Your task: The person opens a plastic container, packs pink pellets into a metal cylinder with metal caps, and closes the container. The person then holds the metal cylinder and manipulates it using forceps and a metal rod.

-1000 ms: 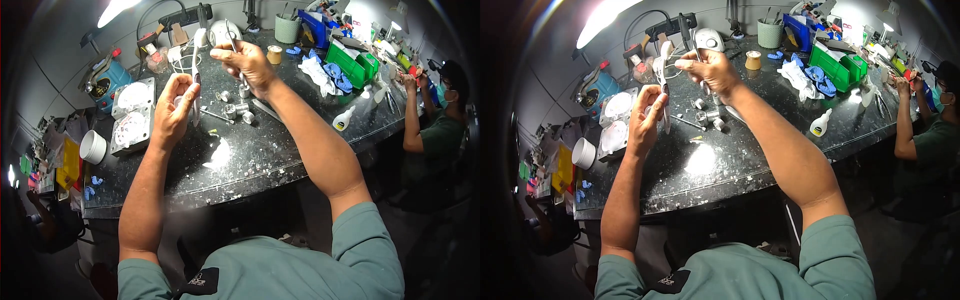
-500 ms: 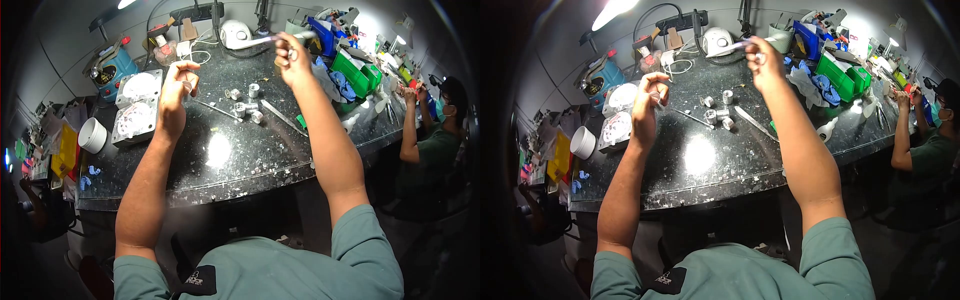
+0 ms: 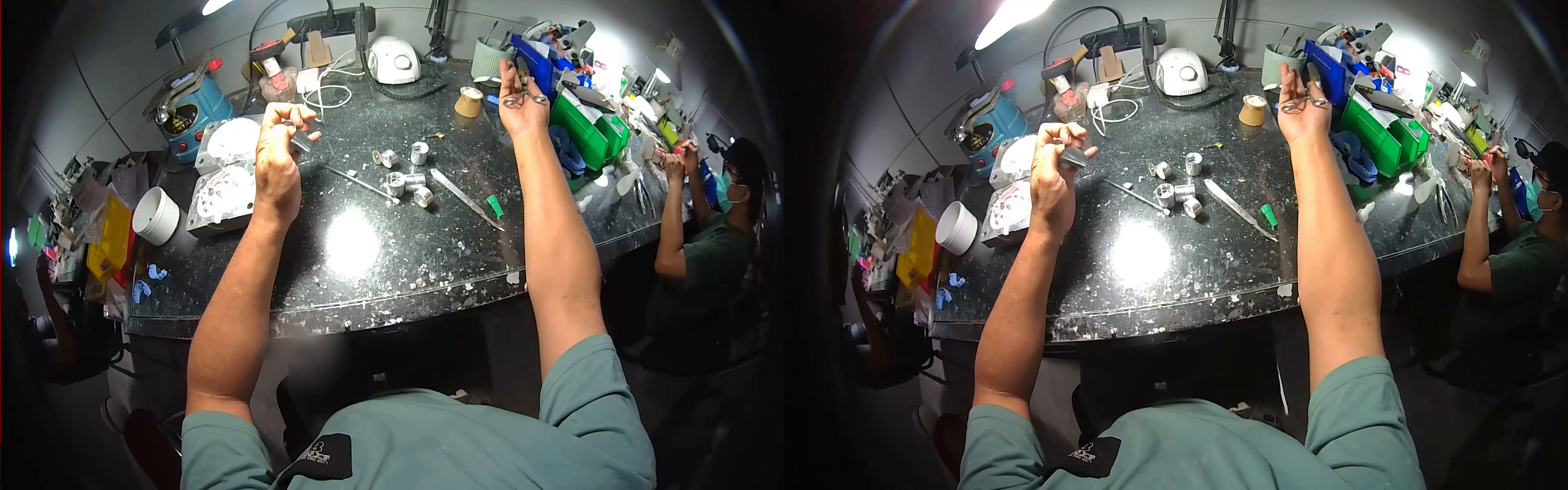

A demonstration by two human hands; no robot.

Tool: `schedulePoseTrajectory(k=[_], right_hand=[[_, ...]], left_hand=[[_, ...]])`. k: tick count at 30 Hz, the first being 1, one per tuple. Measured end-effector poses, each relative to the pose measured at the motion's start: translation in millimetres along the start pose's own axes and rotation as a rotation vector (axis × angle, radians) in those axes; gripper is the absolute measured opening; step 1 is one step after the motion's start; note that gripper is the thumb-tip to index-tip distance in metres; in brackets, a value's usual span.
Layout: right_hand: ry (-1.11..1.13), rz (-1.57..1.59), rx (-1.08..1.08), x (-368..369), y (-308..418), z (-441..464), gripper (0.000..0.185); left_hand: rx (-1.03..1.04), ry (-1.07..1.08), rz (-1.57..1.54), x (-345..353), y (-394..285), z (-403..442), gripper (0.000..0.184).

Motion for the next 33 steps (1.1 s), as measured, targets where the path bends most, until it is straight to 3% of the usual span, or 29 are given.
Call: schedulePoseTrajectory(k=[4, 5, 8, 9, 13, 18, 22, 24, 25, 27, 28, 30, 33], right_hand=[[-0.065, -0.023, 0.039, -7.9, 0.4, -4.5, 0.05], [-0.127, -0.212, -0.033, -12.8, -0.6, -7.8, 0.054], [-0.043, -0.277, 0.147, 1.1, -19.8, -17.4, 0.055], [-0.171, -0.273, 0.182, 7.4, -26.8, -25.4, 0.051], [-0.136, -0.264, 0.259, 11.4, -37.3, -33.3, 0.053], [0.115, -0.613, 0.109, 58.9, -75.9, -59.9, 0.046], [0.492, -1.083, 0.46, 87.8, -138.1, -106.0, 0.042], [0.554, -1.295, 0.411, 81.9, -162.4, -123.4, 0.042], [0.763, -1.481, 0.107, 88.4, -180.4, -133.3, 0.039], [0.82, -1.686, 0.016, 100.9, -197.2, -169.2, 0.028], [0.819, -1.576, 0.108, 101.8, -201.5, -178.4, 0.017], [0.848, -1.256, 0.021, 88.7, -217.5, -182.3, 0.015], [0.835, -1.524, 0.111, 85.7, -209.5, -171.3, 0.019]], left_hand=[[-0.017, 0.154, 0.034, -4.2, 7.8, 2.8, 0.013], [-0.011, 0.169, 0.096, -4.9, 7.6, 2.7, 0.013], [0.017, 0.2, 0.135, -9.0, 10.2, 4.3, 0.013], [0.028, 0.218, 0.14, -11.4, 11.6, 6.1, 0.013], [0.014, 0.21, 0.099, -14.0, 17.5, 7.5, 0.012], [0.0, 0.182, 0.1, -12.6, 17.2, 7.9, 0.014], [-0.093, 0.257, 0.136, -9.1, 19.6, 5.5, 0.017], [-0.092, 0.268, 0.096, -5.2, 17.9, 2.7, 0.021], [-0.109, 0.273, 0.043, 0.6, 9.5, -1.0, 0.022], [-0.048, 0.315, 0.042, 4.7, 9.2, -3.1, 0.026], [-0.038, 0.296, 0.112, 7.0, 6.3, -4.5, 0.027], [-0.018, 0.252, 0.258, 15.9, -3.3, -9.0, 0.029], [0.011, 0.16, 0.237, 4.7, -1.8, -3.2, 0.031]])
Point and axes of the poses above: each hand's wrist, its own z-axis towards the middle knuckle, its own x-axis out of the palm, y = z × x, the point moved 5 cm from there along z, towards the middle knuckle, and after that the axes turned 2 degrees about -z, right-handed, at the moved point
